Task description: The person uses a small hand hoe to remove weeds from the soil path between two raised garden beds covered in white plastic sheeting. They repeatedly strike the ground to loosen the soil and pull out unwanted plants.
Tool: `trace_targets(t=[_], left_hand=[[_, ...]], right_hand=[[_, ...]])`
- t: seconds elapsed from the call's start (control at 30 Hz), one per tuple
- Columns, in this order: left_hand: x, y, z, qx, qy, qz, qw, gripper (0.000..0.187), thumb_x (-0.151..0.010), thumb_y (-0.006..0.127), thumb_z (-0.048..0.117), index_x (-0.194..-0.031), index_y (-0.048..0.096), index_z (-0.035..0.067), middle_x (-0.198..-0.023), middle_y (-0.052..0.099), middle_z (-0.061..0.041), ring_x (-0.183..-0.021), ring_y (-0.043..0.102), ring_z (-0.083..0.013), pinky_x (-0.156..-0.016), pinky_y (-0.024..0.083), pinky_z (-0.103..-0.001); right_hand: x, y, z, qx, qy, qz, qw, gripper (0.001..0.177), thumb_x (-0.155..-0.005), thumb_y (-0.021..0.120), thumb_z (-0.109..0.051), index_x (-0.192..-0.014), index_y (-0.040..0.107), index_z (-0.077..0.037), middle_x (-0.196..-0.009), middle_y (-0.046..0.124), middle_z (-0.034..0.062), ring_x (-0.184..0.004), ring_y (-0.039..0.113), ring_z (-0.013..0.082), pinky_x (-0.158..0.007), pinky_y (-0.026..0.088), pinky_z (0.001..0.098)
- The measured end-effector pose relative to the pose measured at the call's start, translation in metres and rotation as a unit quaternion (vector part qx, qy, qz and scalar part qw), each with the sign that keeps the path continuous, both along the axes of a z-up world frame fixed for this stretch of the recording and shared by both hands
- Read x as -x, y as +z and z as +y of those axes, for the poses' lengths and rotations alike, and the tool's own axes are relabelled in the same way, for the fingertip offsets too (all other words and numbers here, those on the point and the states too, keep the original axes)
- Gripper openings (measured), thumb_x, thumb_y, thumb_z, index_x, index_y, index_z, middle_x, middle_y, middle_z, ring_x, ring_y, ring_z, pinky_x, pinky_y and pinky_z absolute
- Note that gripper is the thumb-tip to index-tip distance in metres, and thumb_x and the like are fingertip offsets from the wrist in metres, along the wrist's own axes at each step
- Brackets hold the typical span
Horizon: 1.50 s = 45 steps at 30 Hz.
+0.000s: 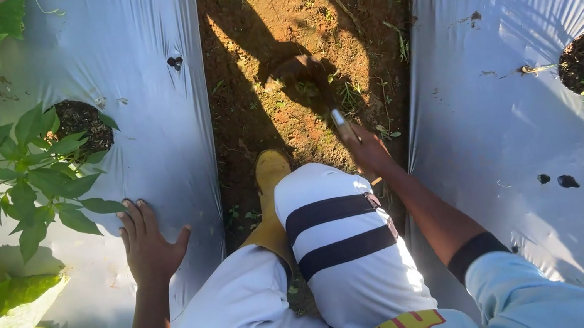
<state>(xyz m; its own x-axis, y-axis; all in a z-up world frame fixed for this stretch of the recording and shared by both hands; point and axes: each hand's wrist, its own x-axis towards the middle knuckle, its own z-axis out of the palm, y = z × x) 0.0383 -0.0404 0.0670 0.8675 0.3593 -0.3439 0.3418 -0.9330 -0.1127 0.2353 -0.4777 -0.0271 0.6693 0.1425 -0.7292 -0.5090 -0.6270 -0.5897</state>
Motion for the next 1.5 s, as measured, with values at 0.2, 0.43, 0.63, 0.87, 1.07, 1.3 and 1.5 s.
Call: trace_targets(t=[0.2, 0.43, 0.63, 0.87, 1.07, 1.3, 1.5], left_hand=[[0.004, -0.028, -0.015, 0.011, 0.052, -0.148, 0.988, 0.099, -0.085, 0.065, 0.055, -0.163, 0.037, -0.001, -0.170, 0.029, -0.025, -0.154, 0.028, -0.0419, -0.123, 0.027, -0.059], [-0.037, -0.043, -0.026, 0.043, 0.172, -0.154, 0.972, 0.093, -0.093, 0.058, 0.048, -0.167, 0.021, 0.004, -0.173, 0.013, -0.021, -0.159, 0.014, -0.0353, -0.129, 0.007, -0.054], [-0.090, -0.052, -0.014, 0.071, 0.034, -0.196, 0.977, 0.085, -0.094, 0.065, 0.034, -0.164, 0.031, -0.001, -0.171, 0.023, -0.024, -0.158, 0.018, -0.0378, -0.126, 0.008, -0.055], [-0.191, -0.055, 0.002, 0.090, -0.050, -0.216, 0.971, 0.082, -0.096, 0.073, 0.024, -0.162, 0.035, -0.005, -0.169, 0.025, -0.027, -0.157, 0.018, -0.0385, -0.126, 0.007, -0.055], [-0.278, -0.066, 0.013, 0.118, -0.050, -0.266, 0.956, 0.081, -0.097, 0.076, 0.020, -0.163, 0.035, -0.003, -0.169, 0.024, -0.025, -0.157, 0.018, -0.0384, -0.125, 0.006, -0.056], [-0.360, -0.084, 0.023, 0.042, -0.056, -0.322, 0.944, 0.073, -0.101, 0.075, 0.026, -0.160, 0.042, -0.003, -0.167, 0.032, -0.023, -0.156, 0.022, -0.0352, -0.123, 0.006, -0.057], [-0.368, -0.085, 0.015, -0.096, -0.053, -0.340, 0.934, 0.074, -0.097, 0.070, 0.047, -0.157, 0.052, 0.007, -0.167, 0.040, -0.013, -0.157, 0.028, -0.0279, -0.126, 0.011, -0.053]], right_hand=[[0.038, 0.020, -0.049, 0.043, -0.082, 0.011, 0.996, 0.061, -0.104, 0.052, -0.042, -0.158, 0.047, -0.015, -0.132, 0.065, 0.0280, -0.118, 0.064, 0.0463, -0.100, 0.050, 0.0592], [0.013, -0.023, -0.048, 0.038, -0.157, 0.005, 0.987, 0.058, -0.103, 0.051, -0.039, -0.156, 0.046, -0.018, -0.077, 0.074, 0.0128, -0.067, 0.075, 0.0257, -0.073, 0.060, 0.0456], [-0.035, 0.019, -0.028, 0.088, -0.142, 0.003, 0.986, 0.057, -0.100, 0.056, -0.044, -0.152, 0.054, -0.020, -0.090, 0.077, 0.0173, -0.079, 0.076, 0.0304, -0.082, 0.058, 0.0486], [-0.144, -0.078, -0.015, 0.064, -0.187, -0.114, 0.974, 0.039, -0.099, 0.054, -0.039, -0.128, 0.068, -0.018, -0.060, 0.068, 0.0071, -0.048, 0.070, 0.0212, -0.058, 0.059, 0.0384], [-0.168, -0.028, -0.002, 0.182, -0.065, -0.065, 0.979, 0.060, -0.102, 0.049, -0.052, -0.152, 0.049, -0.018, -0.130, 0.066, 0.0248, -0.121, 0.063, 0.0439, -0.104, 0.051, 0.0570], [-0.212, 0.046, 0.001, 0.237, 0.020, -0.026, 0.971, 0.059, -0.108, 0.043, -0.042, -0.156, 0.043, -0.008, -0.116, 0.071, 0.0240, -0.083, 0.076, 0.0332, -0.094, 0.056, 0.0601], [-0.250, 0.063, 0.001, 0.273, 0.074, -0.021, 0.959, 0.058, -0.103, 0.047, -0.043, -0.146, 0.054, -0.003, -0.100, 0.075, 0.0241, -0.074, 0.076, 0.0378, -0.091, 0.058, 0.0574]])
